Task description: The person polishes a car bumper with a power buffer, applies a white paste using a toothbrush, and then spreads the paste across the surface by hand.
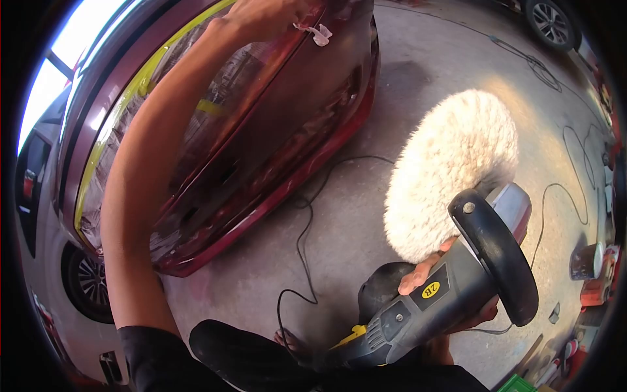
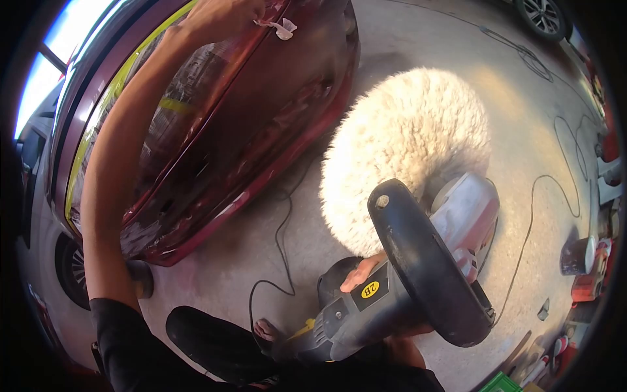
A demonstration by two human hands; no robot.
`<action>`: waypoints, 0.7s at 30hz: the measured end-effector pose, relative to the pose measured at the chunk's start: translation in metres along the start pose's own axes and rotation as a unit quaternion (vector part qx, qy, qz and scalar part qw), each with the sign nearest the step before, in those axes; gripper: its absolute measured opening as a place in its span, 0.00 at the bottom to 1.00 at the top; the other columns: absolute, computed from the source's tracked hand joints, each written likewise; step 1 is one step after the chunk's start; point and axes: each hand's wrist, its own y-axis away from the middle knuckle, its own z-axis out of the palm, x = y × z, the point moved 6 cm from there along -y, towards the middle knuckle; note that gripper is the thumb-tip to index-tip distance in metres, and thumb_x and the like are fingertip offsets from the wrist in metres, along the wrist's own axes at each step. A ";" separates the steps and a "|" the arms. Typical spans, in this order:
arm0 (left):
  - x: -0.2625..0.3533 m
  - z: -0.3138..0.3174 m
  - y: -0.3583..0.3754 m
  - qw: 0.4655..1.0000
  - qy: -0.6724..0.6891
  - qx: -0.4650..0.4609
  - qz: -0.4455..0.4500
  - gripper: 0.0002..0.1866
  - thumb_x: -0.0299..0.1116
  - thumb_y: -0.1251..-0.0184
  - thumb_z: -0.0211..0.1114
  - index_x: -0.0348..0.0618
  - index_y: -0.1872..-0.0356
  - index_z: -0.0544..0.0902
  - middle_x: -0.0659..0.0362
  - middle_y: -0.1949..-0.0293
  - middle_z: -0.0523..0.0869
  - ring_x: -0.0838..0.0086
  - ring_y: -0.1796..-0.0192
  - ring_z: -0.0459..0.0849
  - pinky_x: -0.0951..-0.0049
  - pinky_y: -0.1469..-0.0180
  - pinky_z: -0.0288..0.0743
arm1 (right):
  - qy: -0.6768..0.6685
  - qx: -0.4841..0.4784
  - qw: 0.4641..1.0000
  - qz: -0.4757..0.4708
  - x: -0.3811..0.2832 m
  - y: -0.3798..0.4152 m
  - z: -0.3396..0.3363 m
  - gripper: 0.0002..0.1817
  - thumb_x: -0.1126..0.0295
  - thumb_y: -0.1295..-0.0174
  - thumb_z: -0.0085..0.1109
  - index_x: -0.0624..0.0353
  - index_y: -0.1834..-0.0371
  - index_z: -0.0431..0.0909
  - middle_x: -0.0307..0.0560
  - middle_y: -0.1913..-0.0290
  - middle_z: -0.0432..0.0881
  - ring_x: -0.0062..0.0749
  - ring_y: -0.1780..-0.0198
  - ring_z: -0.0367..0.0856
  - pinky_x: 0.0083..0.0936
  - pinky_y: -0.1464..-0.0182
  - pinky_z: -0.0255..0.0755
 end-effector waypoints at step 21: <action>0.035 -0.043 0.157 0.997 -0.008 0.006 0.072 0.07 0.30 0.33 0.64 0.50 0.58 0.89 0.61 0.60 0.84 0.70 0.50 0.81 0.66 0.41 0.65 | 0.065 -0.104 0.989 0.078 -0.003 -0.015 -0.001 0.51 0.39 0.33 0.63 0.74 0.27 0.51 0.80 0.47 0.77 0.62 0.45 0.82 0.58 0.42 0.75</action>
